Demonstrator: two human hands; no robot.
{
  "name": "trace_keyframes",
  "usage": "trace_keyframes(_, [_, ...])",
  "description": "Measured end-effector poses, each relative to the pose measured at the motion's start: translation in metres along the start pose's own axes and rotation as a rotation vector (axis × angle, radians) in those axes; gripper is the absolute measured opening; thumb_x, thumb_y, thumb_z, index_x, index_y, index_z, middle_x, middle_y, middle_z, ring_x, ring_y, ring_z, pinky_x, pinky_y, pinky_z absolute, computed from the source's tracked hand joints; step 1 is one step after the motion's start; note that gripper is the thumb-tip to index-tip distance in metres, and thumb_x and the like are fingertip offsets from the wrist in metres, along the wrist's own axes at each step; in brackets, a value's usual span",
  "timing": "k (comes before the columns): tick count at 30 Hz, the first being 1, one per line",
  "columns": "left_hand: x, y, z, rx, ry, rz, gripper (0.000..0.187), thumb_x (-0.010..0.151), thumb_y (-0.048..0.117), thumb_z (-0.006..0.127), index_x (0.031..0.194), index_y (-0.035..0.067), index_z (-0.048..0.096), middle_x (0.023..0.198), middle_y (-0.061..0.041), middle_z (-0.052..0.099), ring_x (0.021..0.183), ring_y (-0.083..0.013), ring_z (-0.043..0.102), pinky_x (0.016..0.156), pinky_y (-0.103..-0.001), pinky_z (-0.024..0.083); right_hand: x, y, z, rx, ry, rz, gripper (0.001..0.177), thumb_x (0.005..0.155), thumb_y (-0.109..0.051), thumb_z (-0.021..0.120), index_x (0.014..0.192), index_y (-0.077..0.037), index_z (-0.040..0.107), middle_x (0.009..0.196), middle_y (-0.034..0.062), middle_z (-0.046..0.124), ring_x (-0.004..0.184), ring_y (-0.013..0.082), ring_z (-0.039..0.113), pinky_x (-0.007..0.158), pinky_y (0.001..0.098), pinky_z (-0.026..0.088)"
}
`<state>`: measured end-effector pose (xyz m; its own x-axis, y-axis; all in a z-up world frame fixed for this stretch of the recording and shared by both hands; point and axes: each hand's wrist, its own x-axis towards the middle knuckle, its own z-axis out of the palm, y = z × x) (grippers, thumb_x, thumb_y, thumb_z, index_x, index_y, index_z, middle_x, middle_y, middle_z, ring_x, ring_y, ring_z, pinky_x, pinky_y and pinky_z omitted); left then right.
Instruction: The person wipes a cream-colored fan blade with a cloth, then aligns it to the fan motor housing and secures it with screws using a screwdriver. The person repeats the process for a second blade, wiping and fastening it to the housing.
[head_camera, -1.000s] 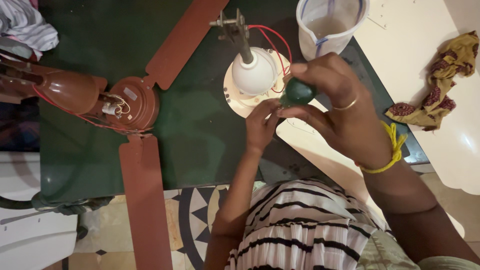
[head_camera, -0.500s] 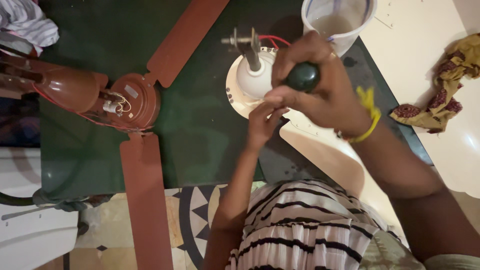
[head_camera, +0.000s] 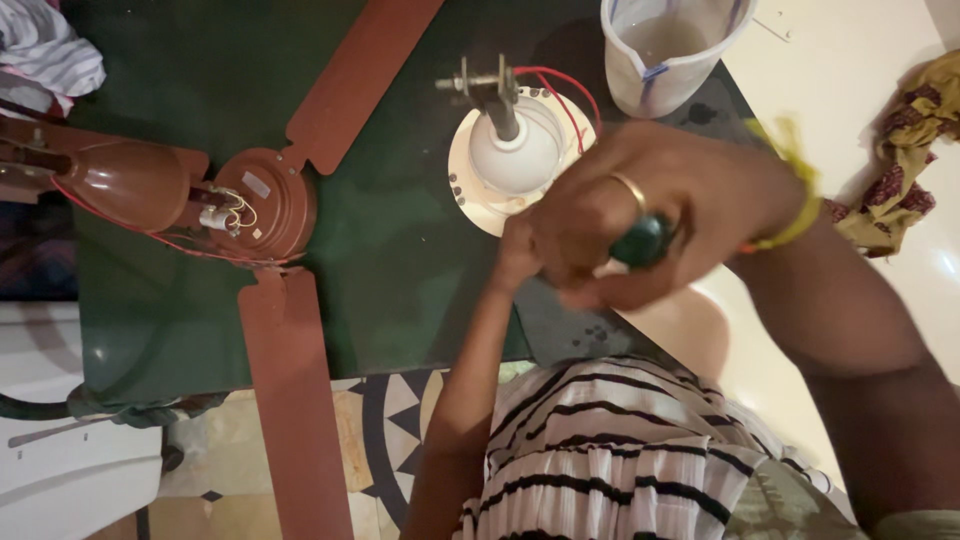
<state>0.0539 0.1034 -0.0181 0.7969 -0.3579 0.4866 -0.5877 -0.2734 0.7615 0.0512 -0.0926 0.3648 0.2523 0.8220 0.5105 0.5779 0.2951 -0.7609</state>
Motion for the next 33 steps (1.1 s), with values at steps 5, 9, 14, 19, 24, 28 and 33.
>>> trace_keyframes(5, [-0.007, 0.005, 0.002, -0.051, 0.012, -0.139, 0.050, 0.075, 0.014, 0.078, 0.121, 0.000, 0.067, 0.117, -0.019, 0.071, 0.111, -0.0381, 0.069, 0.097, -0.040, 0.055, -0.006, 0.018, 0.024, -0.112, 0.313, 0.005, 0.022, 0.093, 0.003, 0.078, 0.090, -0.005, 0.057, 0.082, 0.0066, 0.066, 0.069, 0.0199, 0.070, 0.061, 0.0266, 0.052])
trace_keyframes(9, [0.002, 0.034, -0.007, -0.024, 0.009, -0.096, 0.048, 0.077, 0.014, 0.077, 0.122, 0.000, 0.067, 0.119, -0.019, 0.071, 0.112, -0.0377, 0.069, 0.097, -0.040, 0.055, -0.012, 0.006, 0.061, -0.300, 0.620, 0.057, 0.025, 0.094, 0.004, 0.077, 0.088, -0.003, 0.053, 0.082, 0.0086, 0.064, 0.074, 0.0211, 0.071, 0.064, 0.0262, 0.055])
trace_keyframes(14, [0.008, 0.044, -0.008, -0.023, 0.008, -0.064, 0.046, 0.080, 0.014, 0.075, 0.123, 0.001, 0.066, 0.121, -0.019, 0.070, 0.114, -0.0373, 0.068, 0.098, -0.040, 0.054, -0.001, -0.021, 0.067, -0.280, 0.671, 0.224, 0.015, 0.088, 0.004, 0.076, 0.091, -0.003, 0.063, 0.077, 0.0075, 0.067, 0.064, 0.0192, 0.066, 0.058, 0.0241, 0.053])
trace_keyframes(19, [-0.005, 0.008, 0.008, -0.045, -0.003, -0.155, 0.044, 0.083, 0.014, 0.074, 0.124, 0.001, 0.066, 0.123, -0.019, 0.070, 0.116, -0.0369, 0.067, 0.099, -0.039, 0.054, -0.002, 0.004, 0.009, 0.065, 0.090, -0.040, 0.023, 0.091, -0.005, 0.084, 0.092, -0.005, 0.060, 0.075, 0.0022, 0.064, 0.068, 0.0150, 0.067, 0.062, 0.0265, 0.053])
trace_keyframes(24, [-0.016, -0.002, 0.014, -0.005, 0.059, -0.192, 0.043, 0.085, 0.014, 0.072, 0.126, 0.002, 0.066, 0.125, -0.019, 0.069, 0.118, -0.0364, 0.066, 0.101, -0.039, 0.053, -0.006, 0.023, 0.004, 0.275, 0.137, -0.002, 0.023, 0.089, 0.000, 0.083, 0.085, -0.004, 0.061, 0.073, 0.0043, 0.065, 0.062, 0.0159, 0.067, 0.057, 0.0279, 0.050])
trace_keyframes(28, [-0.014, 0.012, 0.006, -0.088, 0.053, -0.133, 0.043, 0.085, 0.006, 0.060, 0.128, -0.001, 0.065, 0.140, -0.021, 0.063, 0.126, -0.0361, 0.064, 0.104, -0.040, 0.052, -0.008, 0.016, 0.018, -0.175, 0.430, -0.043, 0.019, 0.080, -0.001, 0.079, 0.078, -0.003, 0.060, 0.073, 0.0092, 0.066, 0.064, 0.0216, 0.069, 0.059, 0.0315, 0.053])
trace_keyframes(33, [0.008, 0.045, -0.002, 0.021, 0.022, -0.076, 0.014, 0.093, 0.009, 0.069, 0.105, 0.007, 0.076, 0.122, -0.006, 0.074, 0.120, -0.0298, 0.068, 0.106, -0.037, 0.053, -0.017, 0.014, 0.053, -0.389, 0.844, -0.022, 0.022, 0.092, 0.003, 0.069, 0.098, 0.002, 0.048, 0.077, 0.0116, 0.063, 0.063, 0.0194, 0.064, 0.056, 0.0299, 0.050])
